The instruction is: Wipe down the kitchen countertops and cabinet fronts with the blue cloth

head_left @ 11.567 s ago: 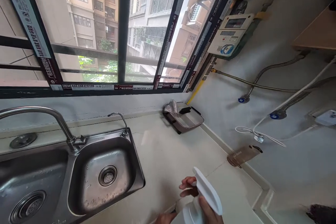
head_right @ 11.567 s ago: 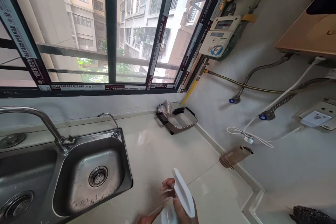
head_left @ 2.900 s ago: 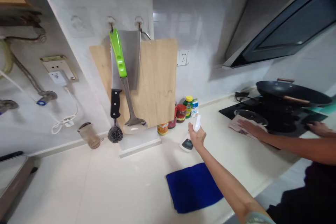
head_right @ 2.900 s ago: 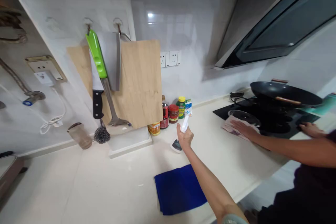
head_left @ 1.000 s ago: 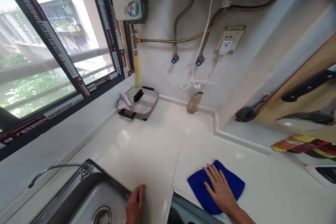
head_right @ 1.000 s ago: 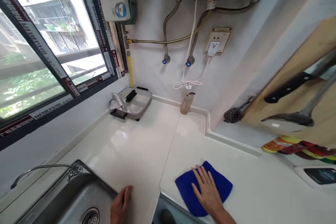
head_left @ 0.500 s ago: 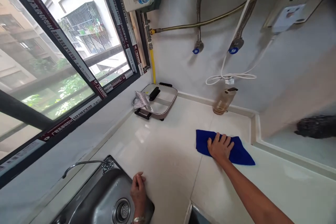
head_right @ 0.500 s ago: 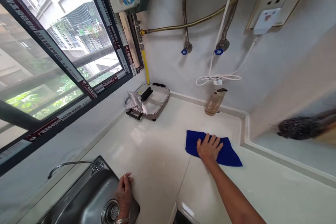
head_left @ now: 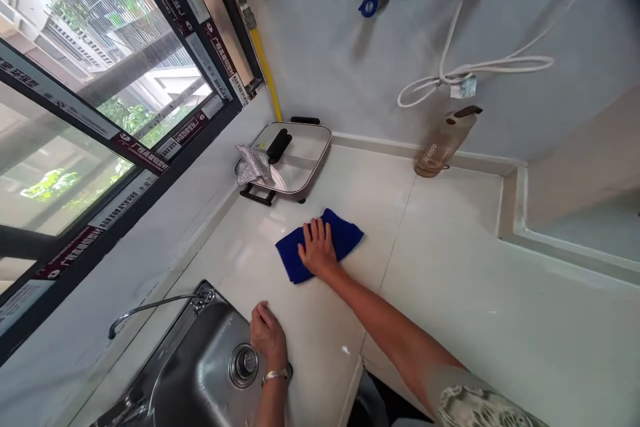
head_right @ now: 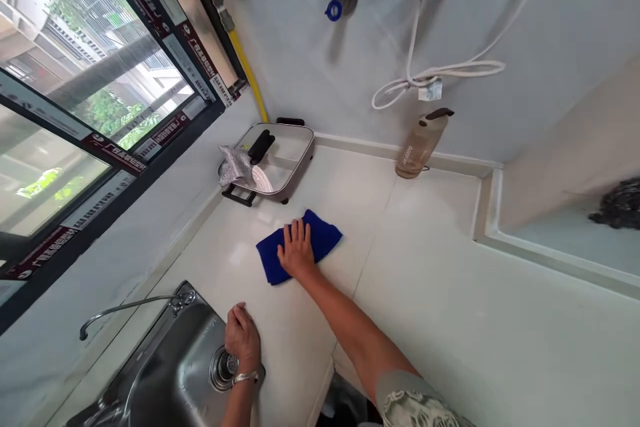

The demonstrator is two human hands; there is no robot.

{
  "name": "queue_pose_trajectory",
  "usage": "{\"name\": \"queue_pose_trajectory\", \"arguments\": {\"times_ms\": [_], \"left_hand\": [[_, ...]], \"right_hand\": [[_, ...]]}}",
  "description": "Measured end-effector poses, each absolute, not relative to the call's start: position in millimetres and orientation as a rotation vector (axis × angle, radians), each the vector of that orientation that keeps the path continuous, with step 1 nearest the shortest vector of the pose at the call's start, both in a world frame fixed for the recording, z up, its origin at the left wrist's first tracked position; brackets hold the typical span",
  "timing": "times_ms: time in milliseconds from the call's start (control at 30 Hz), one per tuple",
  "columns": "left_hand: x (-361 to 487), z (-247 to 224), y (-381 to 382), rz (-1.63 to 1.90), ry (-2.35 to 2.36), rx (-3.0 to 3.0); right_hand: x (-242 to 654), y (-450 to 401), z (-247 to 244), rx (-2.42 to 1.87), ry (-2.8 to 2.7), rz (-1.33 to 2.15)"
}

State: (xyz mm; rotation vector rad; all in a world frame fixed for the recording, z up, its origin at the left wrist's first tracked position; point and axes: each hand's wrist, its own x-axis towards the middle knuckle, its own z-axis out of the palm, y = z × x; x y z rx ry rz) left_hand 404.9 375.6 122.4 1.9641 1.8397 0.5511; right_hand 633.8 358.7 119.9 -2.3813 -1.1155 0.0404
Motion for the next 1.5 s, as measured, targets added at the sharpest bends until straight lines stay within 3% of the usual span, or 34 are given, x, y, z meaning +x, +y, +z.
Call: {"name": "queue_pose_trajectory", "arguments": {"times_ms": [200,400,700,900,1067,1333,1500], "left_hand": [[406,126,375,0.534,1.816,2.041],[410,125,376,0.542,1.792,2.104],[404,120,374,0.548,1.601,2.253],[404,113,374,0.547,1.569,2.276],[405,111,375,0.546,1.598,2.245],[409,121,382,0.546,1.585,2.267],[411,120,383,0.530,1.605,2.295]], "right_hand": [[540,283,118,-2.208,-1.458,0.132],[539,196,106,-2.317,-1.436,0.036],[598,3,71,-2.863,-0.647,-0.272],[594,-105,45,-2.943,-0.028,-0.475],[581,-26,63,-2.935,0.056,-0.527],[561,190,131,-2.788,-0.531,0.149],[488,227,141,-2.443,-1.079,0.259]]}}
